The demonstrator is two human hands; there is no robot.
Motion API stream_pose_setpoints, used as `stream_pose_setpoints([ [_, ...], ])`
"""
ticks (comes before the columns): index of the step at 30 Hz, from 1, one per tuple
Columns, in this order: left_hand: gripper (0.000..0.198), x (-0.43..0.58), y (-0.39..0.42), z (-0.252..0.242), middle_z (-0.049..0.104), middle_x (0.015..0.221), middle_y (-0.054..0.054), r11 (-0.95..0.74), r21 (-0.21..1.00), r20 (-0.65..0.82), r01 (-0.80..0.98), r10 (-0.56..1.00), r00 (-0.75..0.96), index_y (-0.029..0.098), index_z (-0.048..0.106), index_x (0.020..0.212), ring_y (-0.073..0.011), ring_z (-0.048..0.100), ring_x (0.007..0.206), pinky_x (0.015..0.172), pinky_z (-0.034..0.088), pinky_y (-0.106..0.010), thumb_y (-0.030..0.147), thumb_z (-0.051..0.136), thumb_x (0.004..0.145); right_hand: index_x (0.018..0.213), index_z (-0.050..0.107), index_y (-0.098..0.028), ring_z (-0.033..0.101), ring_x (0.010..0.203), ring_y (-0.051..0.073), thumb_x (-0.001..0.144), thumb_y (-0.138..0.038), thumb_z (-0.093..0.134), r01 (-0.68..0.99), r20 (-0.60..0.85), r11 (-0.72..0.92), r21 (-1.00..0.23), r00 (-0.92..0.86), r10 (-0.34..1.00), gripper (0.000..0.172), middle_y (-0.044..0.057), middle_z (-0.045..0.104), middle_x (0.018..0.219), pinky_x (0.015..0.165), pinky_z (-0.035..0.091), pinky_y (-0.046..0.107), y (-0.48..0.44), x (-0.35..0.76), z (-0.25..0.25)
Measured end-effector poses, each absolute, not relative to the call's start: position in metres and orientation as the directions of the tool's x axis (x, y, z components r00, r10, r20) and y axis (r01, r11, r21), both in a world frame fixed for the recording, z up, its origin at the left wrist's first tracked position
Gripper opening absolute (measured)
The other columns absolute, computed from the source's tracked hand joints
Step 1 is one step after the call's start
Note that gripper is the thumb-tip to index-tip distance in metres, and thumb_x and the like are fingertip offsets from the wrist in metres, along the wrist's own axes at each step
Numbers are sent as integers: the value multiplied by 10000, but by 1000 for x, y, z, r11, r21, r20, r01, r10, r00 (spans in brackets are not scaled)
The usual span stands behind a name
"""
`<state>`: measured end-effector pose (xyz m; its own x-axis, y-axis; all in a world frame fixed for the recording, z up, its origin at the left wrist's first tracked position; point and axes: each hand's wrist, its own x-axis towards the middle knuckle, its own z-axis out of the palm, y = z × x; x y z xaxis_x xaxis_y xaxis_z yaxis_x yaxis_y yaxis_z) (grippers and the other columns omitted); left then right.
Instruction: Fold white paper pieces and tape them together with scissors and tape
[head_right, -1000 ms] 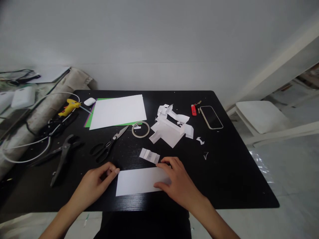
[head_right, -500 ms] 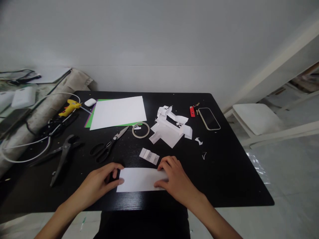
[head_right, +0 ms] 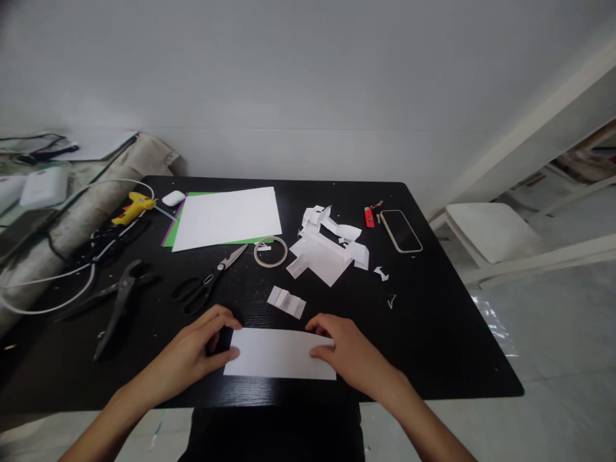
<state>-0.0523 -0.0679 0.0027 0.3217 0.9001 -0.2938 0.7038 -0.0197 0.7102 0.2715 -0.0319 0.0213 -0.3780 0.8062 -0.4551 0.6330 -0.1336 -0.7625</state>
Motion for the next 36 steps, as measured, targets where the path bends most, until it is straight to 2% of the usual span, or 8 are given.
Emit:
stream_pose_setpoints([
  [4, 140, -51, -61, 11, 638, 1139, -40, -41, 779, -263, 625, 884, 386, 228, 661, 1013, -155, 600, 808, 758, 501, -289, 359, 645, 966, 876, 760, -250, 684, 827, 211, 837, -236, 778, 613, -476, -155, -775, -404, 781, 46, 5, 762, 901, 748, 521, 326, -22, 282, 40],
  [7, 279, -43, -48, 23, 695, 1014, -56, -34, 873, -198, 487, 887, 416, 202, 693, 951, -189, 647, 905, 853, 512, -305, 412, 533, 1039, 855, 756, -250, 676, 829, 194, 795, -277, 833, 548, -407, -122, -828, -435, 803, 102, -9, 758, 885, 749, 518, 311, -11, 283, 52],
  [13, 503, -6, -10, 36, 742, 1248, -117, 110, 982, -183, 156, 779, 600, 206, 709, 1288, -274, 679, 1131, 1016, 513, -403, 583, 499, 1031, 828, 756, -217, 663, 716, 161, 722, -352, 920, 313, -195, -4, -950, -581, 790, 236, -18, 720, 756, 688, 543, 290, 29, 254, 75],
  [17, 678, 6, 12, 29, 736, 1277, -145, 304, 950, -159, -70, 666, 729, 195, 699, 1326, -327, 689, 1153, 1003, 528, -444, 707, 666, 883, 793, 732, -207, 695, 715, 158, 709, -358, 941, 183, -78, 56, -981, -651, 755, 271, -14, 735, 767, 670, 573, 280, 56, 232, 87],
  [23, 707, 0, 18, 9, 749, 1234, -167, 479, 843, -137, -247, 634, 761, 166, 715, 1297, -291, 745, 1024, 910, 563, -380, 624, 835, 772, 818, 697, -196, 670, 602, 135, 698, -413, 945, 50, -87, -73, -996, -700, 709, 350, -16, 724, 747, 539, 563, 255, 69, 219, 71],
  [29, 696, -6, 17, 0, 761, 1186, -159, 431, 852, -137, -298, 731, 668, 155, 721, 1289, -286, 743, 1004, 891, 562, -362, 603, 843, 771, 1122, 709, -229, 692, 1070, 216, 759, -409, 906, 3, -29, -32, -999, -471, 882, 450, 74, 727, 1183, 864, 604, 334, 60, 215, 38],
  [33, 672, -9, 20, 4, 774, 1128, -133, 354, 870, -102, -344, 811, 576, 173, 717, 1295, -260, 730, 966, 830, 554, -311, 603, 827, 790, 1135, 702, -222, 707, 993, 208, 881, -501, 777, -42, -136, -167, -985, -404, 905, 385, 67, 744, 1107, 870, 607, 364, 53, 221, 20],
  [36, 696, -13, 23, 4, 783, 1034, -108, 308, 885, -119, -349, 875, 470, 185, 725, 1250, -245, 725, 870, 782, 556, -312, 656, 823, 747, 1070, 716, -211, 706, 941, 209, 858, -445, 807, 37, -92, -85, -996, -342, 935, 328, 57, 748, 1038, 858, 599, 381, 49, 226, 11],
])
